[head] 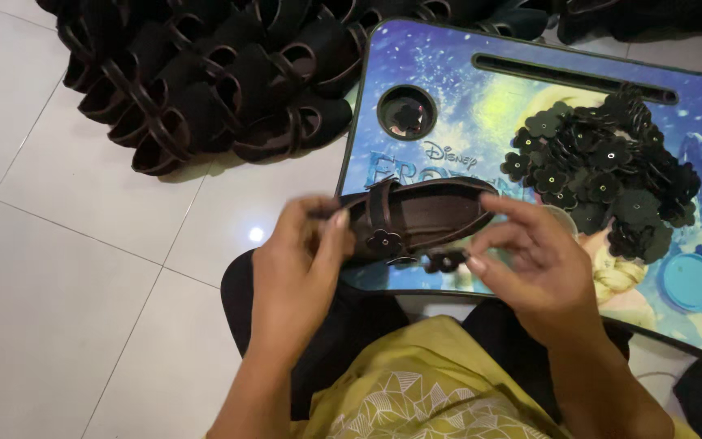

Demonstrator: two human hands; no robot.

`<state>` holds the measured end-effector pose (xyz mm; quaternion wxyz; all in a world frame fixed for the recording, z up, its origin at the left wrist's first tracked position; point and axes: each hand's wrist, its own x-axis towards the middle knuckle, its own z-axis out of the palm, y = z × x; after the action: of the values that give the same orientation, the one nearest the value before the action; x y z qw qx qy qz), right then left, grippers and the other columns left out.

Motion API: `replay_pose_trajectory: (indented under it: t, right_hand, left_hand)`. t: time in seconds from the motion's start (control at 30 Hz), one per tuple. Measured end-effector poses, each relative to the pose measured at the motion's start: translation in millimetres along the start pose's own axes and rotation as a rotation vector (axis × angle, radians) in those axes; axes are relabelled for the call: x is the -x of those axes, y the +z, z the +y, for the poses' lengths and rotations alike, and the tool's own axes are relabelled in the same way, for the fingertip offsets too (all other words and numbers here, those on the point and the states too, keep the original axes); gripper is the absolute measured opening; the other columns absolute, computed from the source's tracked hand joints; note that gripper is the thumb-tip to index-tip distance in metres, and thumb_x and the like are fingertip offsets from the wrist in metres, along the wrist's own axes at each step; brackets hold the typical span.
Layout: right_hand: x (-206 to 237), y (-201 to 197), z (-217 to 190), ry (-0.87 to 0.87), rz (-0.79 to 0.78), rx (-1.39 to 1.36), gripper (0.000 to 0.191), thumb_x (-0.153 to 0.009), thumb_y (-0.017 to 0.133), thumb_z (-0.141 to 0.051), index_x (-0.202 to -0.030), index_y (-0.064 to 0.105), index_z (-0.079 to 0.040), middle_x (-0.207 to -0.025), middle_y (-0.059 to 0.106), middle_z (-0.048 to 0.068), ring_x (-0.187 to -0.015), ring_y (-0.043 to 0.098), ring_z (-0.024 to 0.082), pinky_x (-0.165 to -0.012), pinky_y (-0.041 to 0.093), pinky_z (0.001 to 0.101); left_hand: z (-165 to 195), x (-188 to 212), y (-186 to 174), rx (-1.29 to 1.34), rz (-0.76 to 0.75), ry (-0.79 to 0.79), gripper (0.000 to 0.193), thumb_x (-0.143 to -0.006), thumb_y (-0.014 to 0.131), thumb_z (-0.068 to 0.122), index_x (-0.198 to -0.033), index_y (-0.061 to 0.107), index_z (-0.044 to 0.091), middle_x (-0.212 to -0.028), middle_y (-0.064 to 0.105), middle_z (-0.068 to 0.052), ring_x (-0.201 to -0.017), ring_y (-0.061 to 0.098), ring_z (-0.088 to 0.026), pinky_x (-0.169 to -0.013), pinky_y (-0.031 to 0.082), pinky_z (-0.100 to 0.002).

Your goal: The person sits on the floor with a lap desk, dips small black fabric flower pieces into a cup of glue, and presses them onto the strap of a black Mary Jane shoe, finishing one shoe and setting it aside before starting another. They briefly use scissors to trim a flower piece.

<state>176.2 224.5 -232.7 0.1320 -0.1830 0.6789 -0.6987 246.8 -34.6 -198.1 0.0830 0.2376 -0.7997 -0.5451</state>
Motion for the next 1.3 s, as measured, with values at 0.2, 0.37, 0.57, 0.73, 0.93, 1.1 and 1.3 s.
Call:
replay_pose_trajectory:
  t: [0.2,0.37,0.57,0.73,0.93,1.1,1.3]
  right_hand:
    - [-42,15,-17,0.134,-0.045,-0.087,0.065,-0.086,0.069,0.01,-0.148,0.05,0.003,-0.098,0.069,0.006,-0.093,0.064,0.009,-0.088,0.052,0.0241]
    - [-57,22,-24,0.202,-0.124,-0.109,0.066,-0.087,0.067,0.009,-0.149,0.049,0.003,-0.095,0.066,0.004,-0.091,0.063,0.009,-0.088,0.051,0.0239]
    - [-69,19,-31,0.284,-0.298,-0.117,0.076,-0.083,0.064,0.011,-0.154,0.042,0.001,-0.093,0.066,0.004,-0.086,0.062,0.009,-0.081,0.053,0.0252]
    - [-71,20,-38,0.333,-0.347,0.004,0.08,-0.081,0.065,0.008,-0.157,0.039,-0.002,-0.09,0.067,0.005,-0.083,0.064,0.009,-0.077,0.054,0.0251]
    - [-71,24,-40,0.332,-0.42,0.068,0.083,-0.081,0.068,0.005,-0.158,0.037,-0.003,-0.088,0.069,0.006,-0.081,0.064,0.009,-0.073,0.053,0.0244]
    - [-70,26,-41,0.375,-0.421,0.174,0.084,-0.079,0.067,0.006,-0.157,0.04,-0.006,-0.085,0.07,0.006,-0.078,0.065,0.009,-0.07,0.053,0.024]
    - [-66,26,-37,0.416,-0.391,0.154,0.084,-0.079,0.067,0.006,-0.157,0.04,-0.006,-0.085,0.068,0.006,-0.078,0.064,0.009,-0.07,0.052,0.0235]
  left_hand:
    - [-6,-38,21,-0.097,-0.165,-0.004,0.054,-0.101,0.055,0.028,-0.151,0.044,0.009,-0.09,0.079,-0.017,-0.087,0.074,-0.027,-0.079,0.055,-0.039]
    - [-23,-52,39,0.449,-0.262,-0.148,0.058,-0.105,0.049,0.03,-0.158,0.035,0.011,-0.093,0.07,-0.01,-0.077,0.066,-0.015,-0.069,0.053,-0.032]
    - [-27,-24,40,0.512,-0.327,-0.153,0.064,-0.105,0.044,0.033,-0.163,0.024,0.019,-0.081,0.061,-0.003,-0.067,0.058,-0.009,-0.063,0.053,-0.027]
    - [-20,2,33,0.416,-0.365,-0.062,0.067,-0.106,0.042,0.035,-0.167,0.016,0.02,-0.085,0.064,-0.004,-0.073,0.059,-0.01,-0.069,0.053,-0.028]
    - [-24,20,33,0.445,-0.35,-0.034,0.069,-0.107,0.037,0.036,-0.167,0.006,0.019,-0.093,0.072,-0.006,-0.082,0.068,-0.011,-0.079,0.057,-0.028]
    - [-31,28,39,0.476,-0.333,0.004,0.074,-0.108,0.037,0.034,-0.166,-0.005,0.014,-0.1,0.073,-0.008,-0.086,0.071,-0.012,-0.081,0.057,-0.027]
    - [-35,33,46,0.516,-0.299,-0.008,0.077,-0.108,0.041,0.032,-0.167,-0.004,0.013,-0.096,0.069,-0.008,-0.082,0.066,-0.011,-0.077,0.059,-0.029]
